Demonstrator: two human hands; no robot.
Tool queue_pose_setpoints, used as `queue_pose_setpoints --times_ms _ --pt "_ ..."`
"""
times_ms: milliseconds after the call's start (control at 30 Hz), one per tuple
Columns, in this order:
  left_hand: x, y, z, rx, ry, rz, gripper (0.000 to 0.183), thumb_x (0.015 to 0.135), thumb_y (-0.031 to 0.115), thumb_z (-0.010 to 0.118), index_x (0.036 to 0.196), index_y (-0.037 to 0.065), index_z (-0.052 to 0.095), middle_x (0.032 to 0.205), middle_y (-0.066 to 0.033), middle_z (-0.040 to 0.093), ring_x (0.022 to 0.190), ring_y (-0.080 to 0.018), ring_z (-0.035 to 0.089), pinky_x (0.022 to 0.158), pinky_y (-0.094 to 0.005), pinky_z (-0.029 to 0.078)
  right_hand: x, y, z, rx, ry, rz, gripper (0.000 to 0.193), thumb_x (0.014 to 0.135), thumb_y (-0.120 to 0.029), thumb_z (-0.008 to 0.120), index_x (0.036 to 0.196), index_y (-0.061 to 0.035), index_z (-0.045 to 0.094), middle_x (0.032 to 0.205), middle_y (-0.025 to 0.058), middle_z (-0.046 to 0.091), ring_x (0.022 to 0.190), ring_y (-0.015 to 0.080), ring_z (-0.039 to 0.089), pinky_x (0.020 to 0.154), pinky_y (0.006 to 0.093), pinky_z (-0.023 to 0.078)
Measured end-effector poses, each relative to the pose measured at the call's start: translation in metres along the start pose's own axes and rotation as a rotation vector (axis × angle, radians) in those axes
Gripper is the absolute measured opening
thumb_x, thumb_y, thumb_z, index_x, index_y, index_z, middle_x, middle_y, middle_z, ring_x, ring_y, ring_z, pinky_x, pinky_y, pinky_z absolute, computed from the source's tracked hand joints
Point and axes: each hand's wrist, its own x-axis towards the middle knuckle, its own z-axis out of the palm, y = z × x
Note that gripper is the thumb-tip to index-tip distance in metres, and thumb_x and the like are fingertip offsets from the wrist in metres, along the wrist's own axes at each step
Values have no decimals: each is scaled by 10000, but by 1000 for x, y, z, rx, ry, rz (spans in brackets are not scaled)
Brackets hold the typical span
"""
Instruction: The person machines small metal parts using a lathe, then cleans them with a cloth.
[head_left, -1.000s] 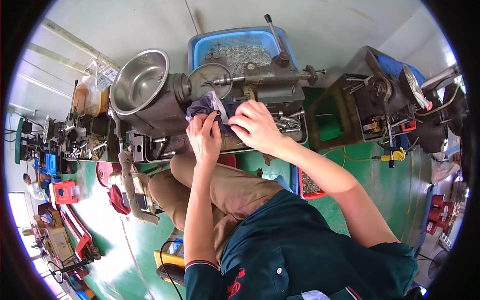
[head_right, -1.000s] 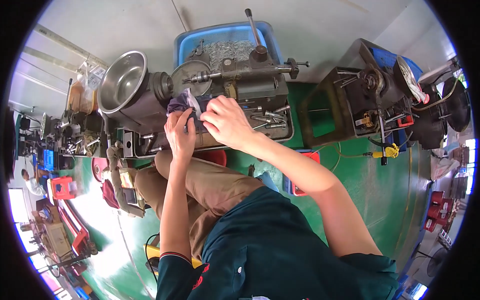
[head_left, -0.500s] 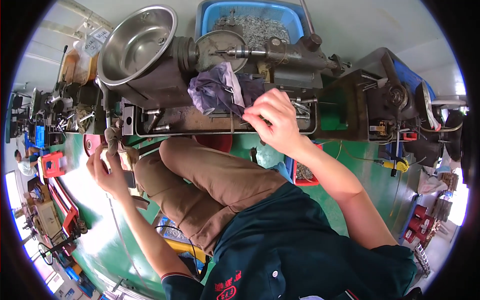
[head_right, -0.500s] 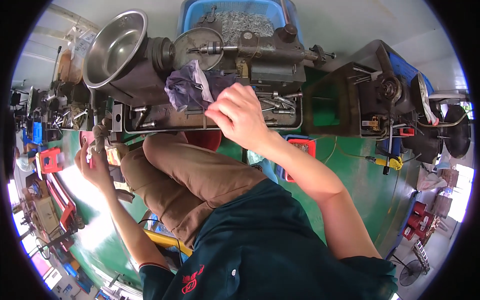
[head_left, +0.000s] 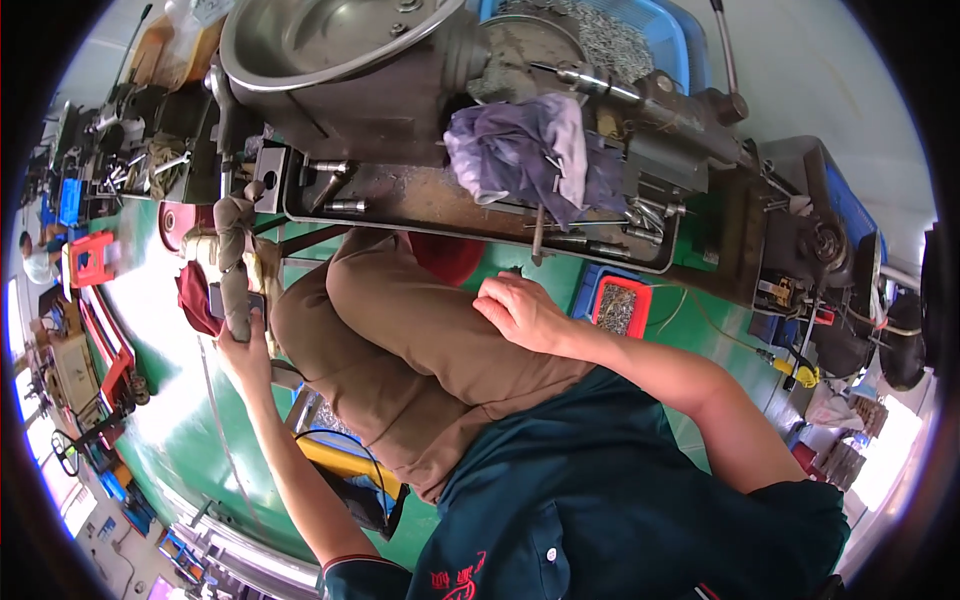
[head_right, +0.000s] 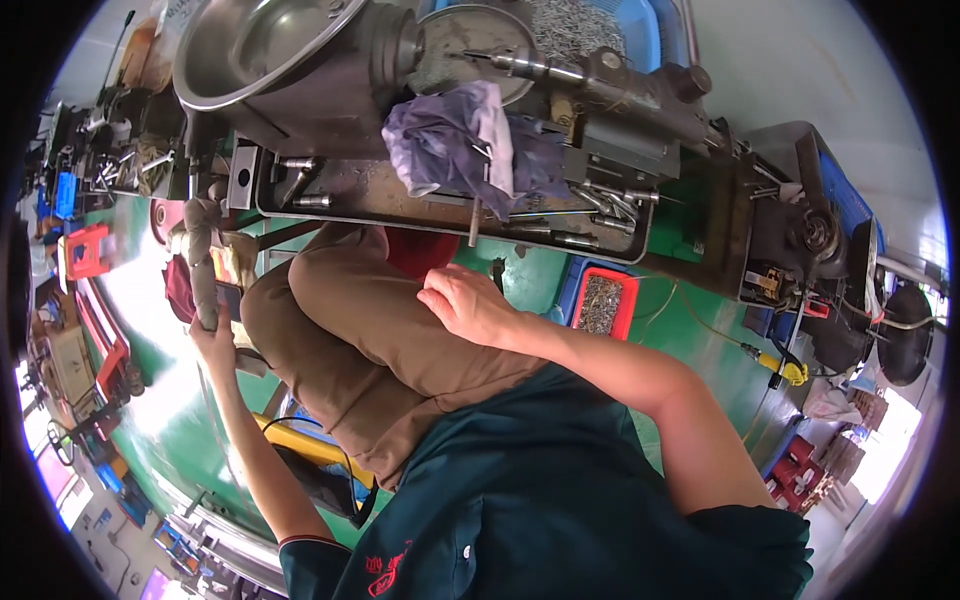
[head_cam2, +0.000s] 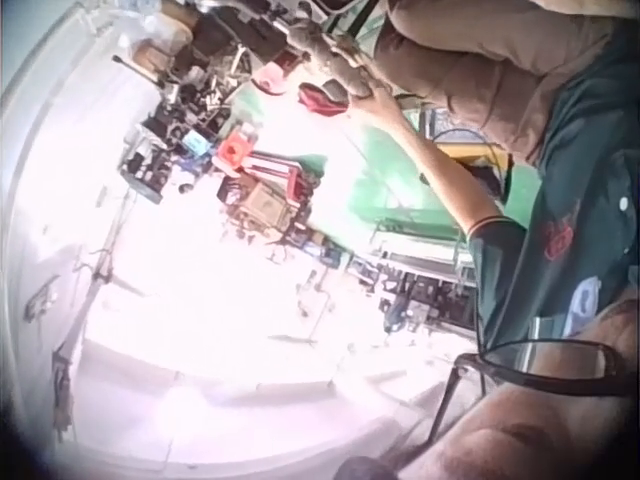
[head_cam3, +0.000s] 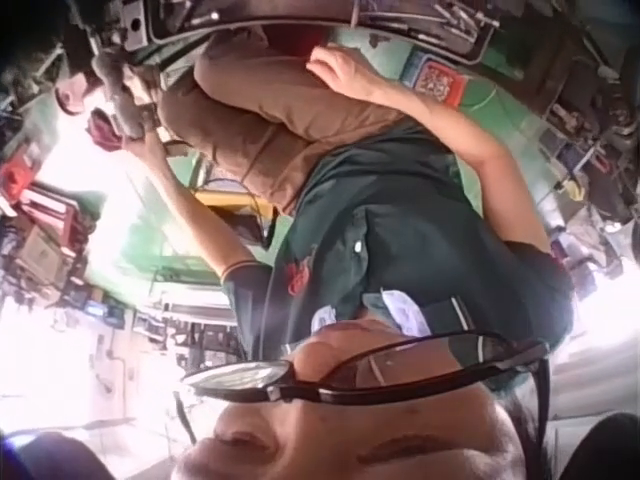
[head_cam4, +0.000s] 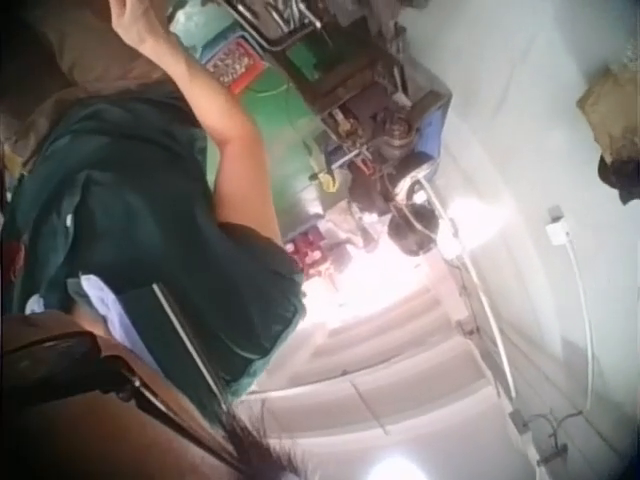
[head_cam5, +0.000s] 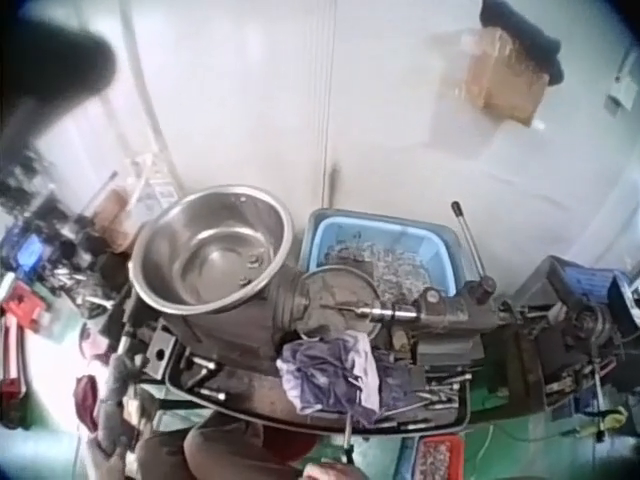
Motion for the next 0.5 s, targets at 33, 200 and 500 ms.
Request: queue_pose_setpoints --times_ms 33,200,500 --pt "-3 -4 0 5 27 33 327 717 278 601 782 -39 561 626 -170 559 566 -279 537 559 -354 414 3 7 7 79 -35 56 152 760 -159 512 721 -14 495 689 132 539 688 290 521 605 375 410" --pt "-2 12 1 51 47 -1 295 724 262 589 779 -27 565 642 -179 563 584 -310 542 568 -362 415 23 84 47 115 -219 292 170 743 -182 490 767 -21 538 720 151 563 711 293 546 632 364 420" --pt "-1 35 0 87 143 16 221 701 191 584 758 -20 552 607 -200 539 592 -366 547 521 -379 418 51 190 152 136 -451 510 201 667 -224 570 780 -59 591 696 72 593 631 144 547 547 305 427"
